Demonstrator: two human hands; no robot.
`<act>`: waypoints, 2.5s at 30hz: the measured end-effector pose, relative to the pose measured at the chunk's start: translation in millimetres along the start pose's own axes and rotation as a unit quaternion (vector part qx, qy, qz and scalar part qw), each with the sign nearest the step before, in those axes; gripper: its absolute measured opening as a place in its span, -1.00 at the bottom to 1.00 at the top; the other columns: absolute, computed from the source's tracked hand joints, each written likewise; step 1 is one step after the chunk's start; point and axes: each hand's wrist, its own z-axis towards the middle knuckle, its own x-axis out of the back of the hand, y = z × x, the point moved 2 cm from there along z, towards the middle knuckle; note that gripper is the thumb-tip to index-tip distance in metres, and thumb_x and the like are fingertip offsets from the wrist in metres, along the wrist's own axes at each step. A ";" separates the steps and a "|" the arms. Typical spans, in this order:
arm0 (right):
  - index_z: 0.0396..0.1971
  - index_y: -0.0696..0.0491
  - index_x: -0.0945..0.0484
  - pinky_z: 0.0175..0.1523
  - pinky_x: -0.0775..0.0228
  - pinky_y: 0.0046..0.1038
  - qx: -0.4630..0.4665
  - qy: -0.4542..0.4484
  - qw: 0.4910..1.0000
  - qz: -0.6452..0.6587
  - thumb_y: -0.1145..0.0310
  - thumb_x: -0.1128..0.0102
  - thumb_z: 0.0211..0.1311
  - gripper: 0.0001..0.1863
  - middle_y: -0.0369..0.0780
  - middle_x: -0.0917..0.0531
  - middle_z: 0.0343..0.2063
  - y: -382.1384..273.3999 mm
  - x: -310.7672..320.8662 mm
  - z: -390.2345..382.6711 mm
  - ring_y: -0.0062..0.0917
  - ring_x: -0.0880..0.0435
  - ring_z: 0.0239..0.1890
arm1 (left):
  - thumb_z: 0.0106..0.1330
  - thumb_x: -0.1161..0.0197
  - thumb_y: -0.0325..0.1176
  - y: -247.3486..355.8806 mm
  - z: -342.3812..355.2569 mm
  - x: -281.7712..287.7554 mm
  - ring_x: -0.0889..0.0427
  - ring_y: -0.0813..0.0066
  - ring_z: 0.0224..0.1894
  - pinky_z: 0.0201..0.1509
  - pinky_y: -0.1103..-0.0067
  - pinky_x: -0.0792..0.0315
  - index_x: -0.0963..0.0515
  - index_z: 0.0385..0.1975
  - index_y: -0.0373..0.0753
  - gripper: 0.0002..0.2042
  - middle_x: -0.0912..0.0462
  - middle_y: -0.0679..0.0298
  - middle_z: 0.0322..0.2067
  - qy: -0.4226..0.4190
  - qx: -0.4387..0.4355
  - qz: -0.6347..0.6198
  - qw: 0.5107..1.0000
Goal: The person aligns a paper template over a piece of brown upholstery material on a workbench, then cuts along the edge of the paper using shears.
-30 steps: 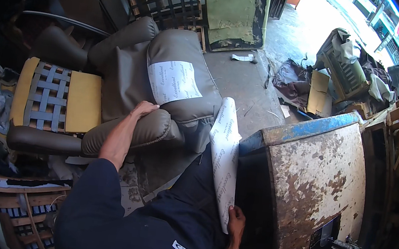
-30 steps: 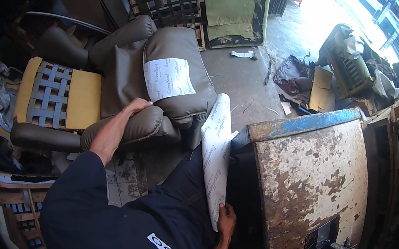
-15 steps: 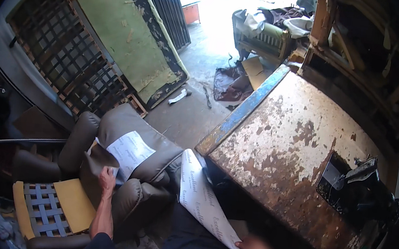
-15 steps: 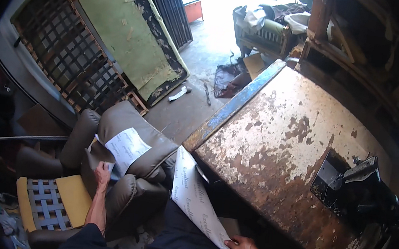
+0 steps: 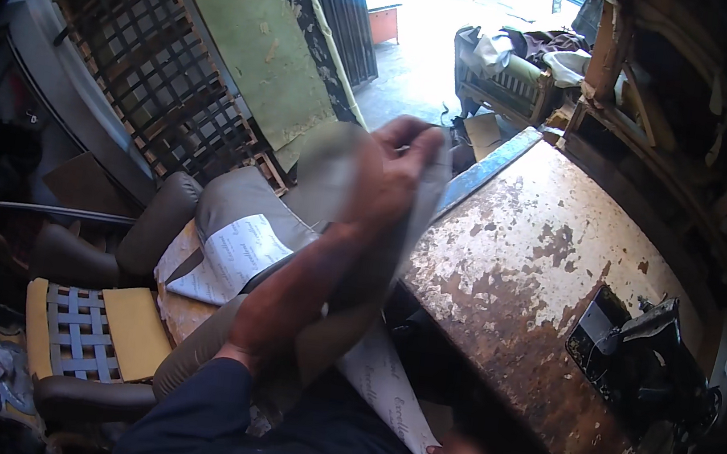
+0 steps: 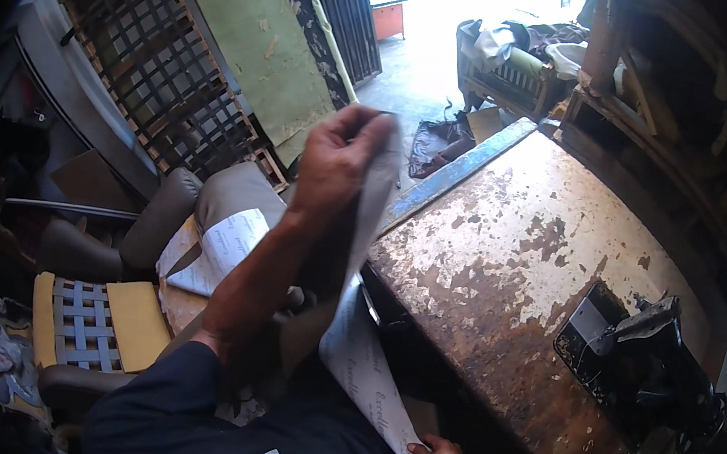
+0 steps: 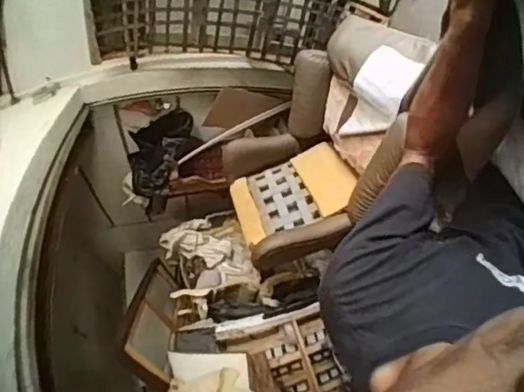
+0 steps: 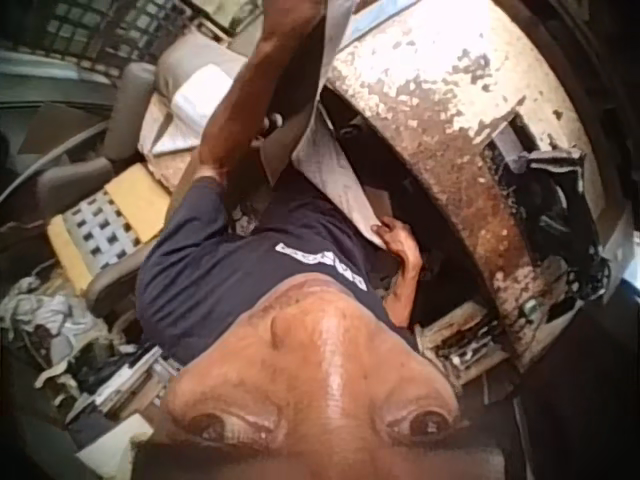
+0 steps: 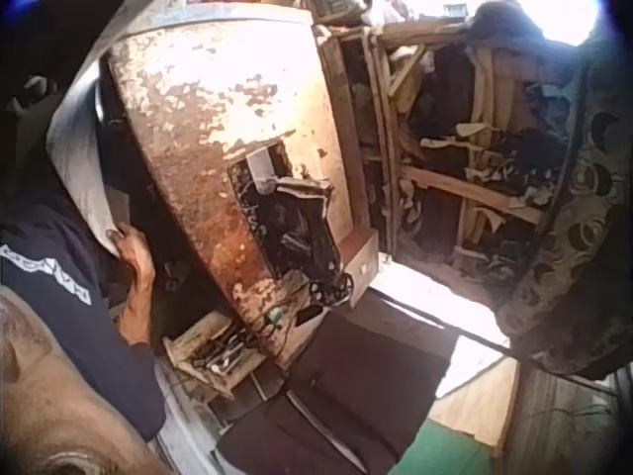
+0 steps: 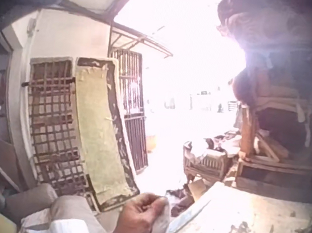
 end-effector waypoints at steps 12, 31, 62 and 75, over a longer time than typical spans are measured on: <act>-0.52 0.00 -0.56 -0.50 -0.06 -0.49 0.709 0.107 0.658 0.231 0.26 -0.29 0.30 -0.78 -0.25 -0.63 -0.49 28.1 51.3 -211.9 -0.55 -0.43 -0.57 | 0.54 -0.02 -0.09 -160.5 -93.4 -157.0 -0.09 0.12 0.55 0.57 0.00 0.05 -0.38 0.38 -0.05 -0.53 -0.26 0.20 0.46 -0.472 -0.144 0.379 0.782; -0.42 0.12 -0.78 0.23 -0.35 -0.22 0.799 -0.068 0.490 0.342 0.42 -0.49 0.07 -0.89 0.06 -0.59 0.08 -223.5 87.5 -93.5 -0.15 -0.60 0.09 | 0.40 0.24 0.45 -101.0 -146.6 -21.1 -0.53 0.23 0.22 0.34 0.36 -0.39 -0.32 0.36 -0.36 -0.09 -0.54 0.00 0.12 -0.395 0.513 -0.175 0.742; 0.22 0.17 -0.48 0.31 -0.37 -0.32 0.303 0.015 0.953 0.008 0.27 -0.24 0.22 -0.43 0.01 -0.58 0.16 -140.8 -129.0 127.4 -0.21 -0.58 0.21 | 0.27 -0.35 -0.24 -171.5 -18.8 -182.9 -0.75 0.18 -0.24 -0.14 0.34 -0.58 -0.70 -0.29 -0.14 -0.86 -0.75 0.14 -0.33 -0.632 -0.144 0.307 0.697; 0.19 0.15 -0.53 0.40 -0.28 -0.34 0.267 0.289 0.796 0.459 0.07 -0.49 0.20 -0.34 -0.08 -0.60 0.16 -38.5 -8.0 146.6 -0.33 -0.49 0.25 | 0.30 -0.34 -0.36 -169.7 -33.1 -181.9 -0.66 0.07 -0.19 -0.10 0.28 -0.53 -0.65 -0.30 -0.18 -0.93 -0.65 0.14 -0.28 -0.541 -0.150 0.262 0.785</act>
